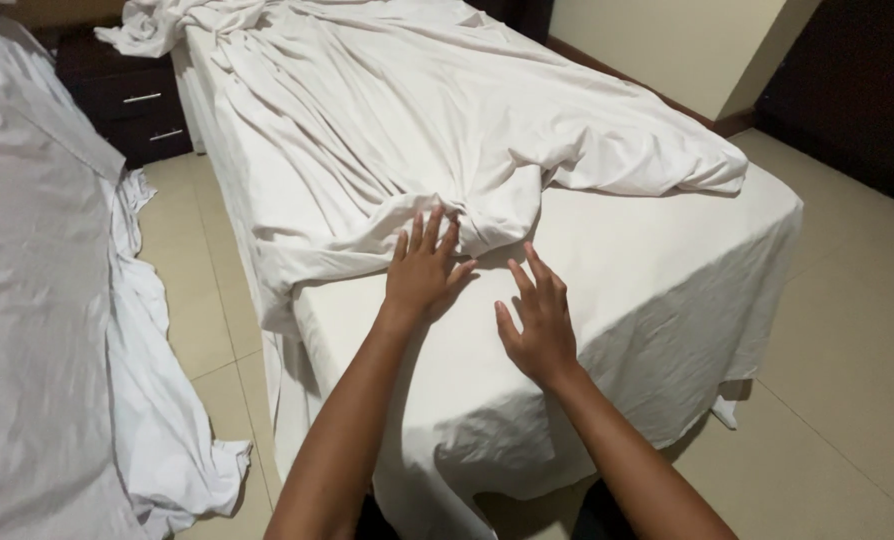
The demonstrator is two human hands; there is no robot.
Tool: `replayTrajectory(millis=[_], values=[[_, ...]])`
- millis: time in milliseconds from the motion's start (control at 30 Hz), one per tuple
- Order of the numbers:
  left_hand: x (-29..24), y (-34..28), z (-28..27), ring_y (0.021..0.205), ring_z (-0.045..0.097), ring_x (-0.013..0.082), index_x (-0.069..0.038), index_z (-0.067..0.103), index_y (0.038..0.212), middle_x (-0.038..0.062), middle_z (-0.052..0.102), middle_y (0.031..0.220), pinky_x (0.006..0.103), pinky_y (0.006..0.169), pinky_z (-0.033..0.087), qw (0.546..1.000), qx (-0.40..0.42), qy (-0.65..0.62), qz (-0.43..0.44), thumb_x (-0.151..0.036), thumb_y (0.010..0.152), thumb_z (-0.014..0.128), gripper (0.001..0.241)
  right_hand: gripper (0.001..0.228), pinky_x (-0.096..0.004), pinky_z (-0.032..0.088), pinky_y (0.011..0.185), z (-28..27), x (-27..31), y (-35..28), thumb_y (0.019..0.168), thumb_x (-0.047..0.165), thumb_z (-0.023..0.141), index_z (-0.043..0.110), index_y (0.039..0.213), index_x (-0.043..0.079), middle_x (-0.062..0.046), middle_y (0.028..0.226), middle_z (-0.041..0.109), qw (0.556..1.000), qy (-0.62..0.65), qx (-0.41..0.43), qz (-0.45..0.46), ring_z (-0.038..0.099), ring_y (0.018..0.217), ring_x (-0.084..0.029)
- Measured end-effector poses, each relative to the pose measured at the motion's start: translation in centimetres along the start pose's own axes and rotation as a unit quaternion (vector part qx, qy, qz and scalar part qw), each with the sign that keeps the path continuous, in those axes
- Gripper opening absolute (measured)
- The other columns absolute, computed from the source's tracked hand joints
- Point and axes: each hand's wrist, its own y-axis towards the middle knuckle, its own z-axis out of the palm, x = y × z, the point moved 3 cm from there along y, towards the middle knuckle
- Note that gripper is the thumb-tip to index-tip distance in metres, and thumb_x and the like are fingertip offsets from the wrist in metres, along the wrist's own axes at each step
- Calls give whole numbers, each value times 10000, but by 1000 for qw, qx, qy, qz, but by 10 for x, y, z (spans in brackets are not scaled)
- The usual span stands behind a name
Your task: The person spreads a white fitted sheet over a mattress, smoothing the fabric and tucking the corners by hand. The person moves around the bed to adjust the sheet on all sides, ensuring it is flat and properly fitted.
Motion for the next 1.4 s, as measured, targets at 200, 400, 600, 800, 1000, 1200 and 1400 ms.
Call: replayTrajectory(millis=[200,400,600,800,1000,1200,1400], values=[[5,10,4,1562,149,344,-174,304,1607,137,190,1694,513,1239,131,995,55,-48,-69,-625,973,461,793,647,-505,325,1184,4,-2,5,926,248,669,444,1515,105,-125,1663,307,997,-20,62,42,324,1501,-372],[8,4,13,1567,209,351,-152,408,1576,152,273,1690,514,1240,162,996,11,-62,-66,-427,941,499,698,646,-525,192,1216,21,-9,40,962,272,612,398,1554,126,-119,1680,254,984,-39,176,6,178,1545,-388],[5,-1,6,1530,257,409,-62,493,1479,199,370,1620,546,1213,244,990,-83,-112,-29,-312,896,627,649,688,-497,136,1277,73,-40,79,932,201,571,389,1592,137,-92,1715,284,964,-127,219,-77,150,1597,-353],[2,-3,-1,1545,328,381,-55,532,1473,180,432,1607,513,1236,300,979,-148,-136,20,-213,904,630,599,699,-520,101,1246,94,-58,112,972,393,571,333,1586,161,-66,1664,291,959,-90,269,-4,157,1564,-319],[4,-4,-2,1535,301,396,-89,589,1426,182,404,1620,519,1218,297,979,-135,-154,8,-202,899,640,541,469,-528,156,1247,109,-70,107,1022,303,532,549,1459,136,-33,1672,354,968,-76,240,-7,247,1556,-312],[5,-5,-4,1528,337,374,-114,671,1303,105,507,1564,513,1212,336,972,-152,-173,51,-210,886,735,432,394,-544,186,1219,93,-72,90,1015,224,544,630,1374,83,-47,1617,436,973,-60,224,-12,279,1536,-317],[-6,-10,-16,1494,410,310,-90,723,1237,50,600,1490,487,1169,402,953,-162,-183,179,-210,901,769,361,292,-509,197,1238,43,-44,74,1016,265,550,736,1235,216,-2,1601,437,955,-69,281,59,262,1545,-278]])
